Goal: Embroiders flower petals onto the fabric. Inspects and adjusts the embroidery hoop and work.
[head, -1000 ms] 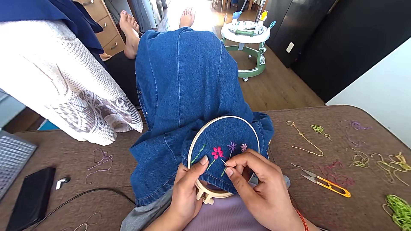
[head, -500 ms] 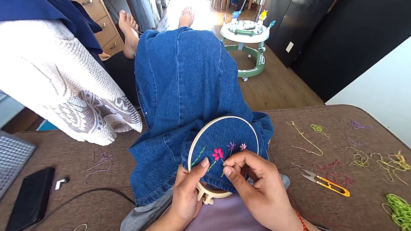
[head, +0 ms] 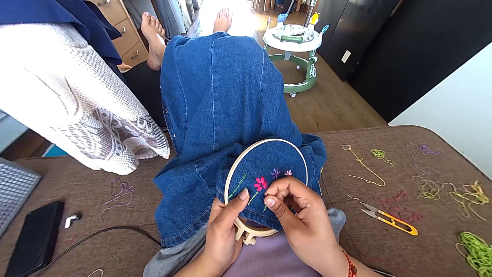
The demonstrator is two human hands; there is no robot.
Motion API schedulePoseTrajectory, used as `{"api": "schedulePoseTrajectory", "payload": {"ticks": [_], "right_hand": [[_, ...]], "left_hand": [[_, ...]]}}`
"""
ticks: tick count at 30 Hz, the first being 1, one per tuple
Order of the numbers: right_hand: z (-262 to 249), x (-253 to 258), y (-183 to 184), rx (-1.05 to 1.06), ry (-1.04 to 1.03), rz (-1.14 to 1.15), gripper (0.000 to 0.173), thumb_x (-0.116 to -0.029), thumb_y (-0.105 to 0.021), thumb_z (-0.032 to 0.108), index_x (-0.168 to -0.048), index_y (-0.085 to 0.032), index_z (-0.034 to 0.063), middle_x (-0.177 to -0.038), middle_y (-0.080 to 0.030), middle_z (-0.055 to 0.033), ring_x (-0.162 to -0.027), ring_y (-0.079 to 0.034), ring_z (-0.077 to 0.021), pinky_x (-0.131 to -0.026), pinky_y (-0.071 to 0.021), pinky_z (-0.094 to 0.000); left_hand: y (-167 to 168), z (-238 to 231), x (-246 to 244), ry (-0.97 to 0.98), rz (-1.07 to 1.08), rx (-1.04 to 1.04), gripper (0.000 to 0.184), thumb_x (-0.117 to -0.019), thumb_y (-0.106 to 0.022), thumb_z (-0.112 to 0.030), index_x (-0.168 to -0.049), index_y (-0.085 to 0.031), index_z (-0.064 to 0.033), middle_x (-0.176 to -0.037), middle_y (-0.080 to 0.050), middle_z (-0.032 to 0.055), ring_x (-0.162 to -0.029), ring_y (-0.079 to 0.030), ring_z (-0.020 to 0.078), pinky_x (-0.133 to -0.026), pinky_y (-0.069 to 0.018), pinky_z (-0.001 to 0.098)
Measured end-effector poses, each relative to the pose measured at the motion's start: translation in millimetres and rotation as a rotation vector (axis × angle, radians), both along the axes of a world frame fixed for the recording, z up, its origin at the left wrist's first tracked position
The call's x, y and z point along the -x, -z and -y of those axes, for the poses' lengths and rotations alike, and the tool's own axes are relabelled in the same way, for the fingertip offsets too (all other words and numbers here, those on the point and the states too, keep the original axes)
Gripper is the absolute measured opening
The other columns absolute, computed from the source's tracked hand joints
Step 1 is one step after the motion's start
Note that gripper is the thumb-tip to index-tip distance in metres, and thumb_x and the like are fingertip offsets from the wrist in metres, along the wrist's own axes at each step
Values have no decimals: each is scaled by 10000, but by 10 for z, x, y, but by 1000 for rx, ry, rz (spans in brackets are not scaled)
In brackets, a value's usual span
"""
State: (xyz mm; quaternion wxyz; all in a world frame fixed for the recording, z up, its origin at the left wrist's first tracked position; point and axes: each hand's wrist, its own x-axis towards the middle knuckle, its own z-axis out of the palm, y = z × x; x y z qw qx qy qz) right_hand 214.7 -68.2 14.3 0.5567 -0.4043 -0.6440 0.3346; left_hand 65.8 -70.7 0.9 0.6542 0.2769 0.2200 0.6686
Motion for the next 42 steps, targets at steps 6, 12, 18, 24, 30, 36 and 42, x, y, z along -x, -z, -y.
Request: {"api": "schedulePoseTrajectory", "payload": {"ticks": [6,12,18,24,30,36,42], "right_hand": [[1,56,49,-36,42,-14,46,-948,-633,94,-941,-667,64,-793,-611,44,-678,-564,15,-603,-486,-123],[-4,70,43,-51,51,-55,52,-943,-656,103,-925,-674,59,-805,-629,32,-680,-582,13,-613,-505,-119],[-20,48,-16,-43,16,-122,111,-951,-705,174,-926,-652,80,-794,-653,38,-679,-602,11,-617,-519,-129],[-76,-15,-171,-124,19,72,159,-955,-715,219,-1072,-673,119,-790,-633,57,-682,-592,-7,-614,-513,-140],[-48,-33,-169,-123,19,91,158,-953,-715,218,-1027,-619,118,-785,-643,55,-663,-592,6,-592,-505,-128],[22,-62,-43,-87,-4,86,149,-973,-685,201,-961,-678,53,-789,-659,32,-683,-604,13,-608,-513,-129],[28,-46,-38,-63,-6,60,118,-970,-663,168,-942,-688,56,-793,-646,36,-672,-582,24,-590,-496,-120]], "left_hand": [[-19,17,-19,14,74,116,236,-919,-687,-126,-1092,-636,26,-956,-746,179,-874,-759,217,-802,-634,391],[31,29,-26,21,89,33,243,-927,-713,-135,-1108,-653,15,-985,-747,175,-899,-756,217,-823,-629,397],[49,41,-50,-32,11,-101,176,-956,-679,-123,-1102,-705,-27,-1006,-763,130,-937,-753,179,-868,-619,372],[82,27,-57,-65,-54,-232,185,-985,-645,-106,-1156,-699,-60,-1049,-761,86,-978,-737,136,-902,-603,333],[55,26,-45,-45,-28,-211,176,-977,-653,-109,-1132,-715,-56,-1035,-765,97,-966,-743,144,-895,-607,340],[52,14,-14,-43,-5,-162,165,-970,-657,-112,-1104,-709,-31,-1011,-763,128,-945,-752,176,-876,-616,371],[44,9,-18,-44,-5,-150,163,-966,-660,-107,-1100,-707,-27,-1003,-762,136,-939,-754,181,-874,-618,374]]}}
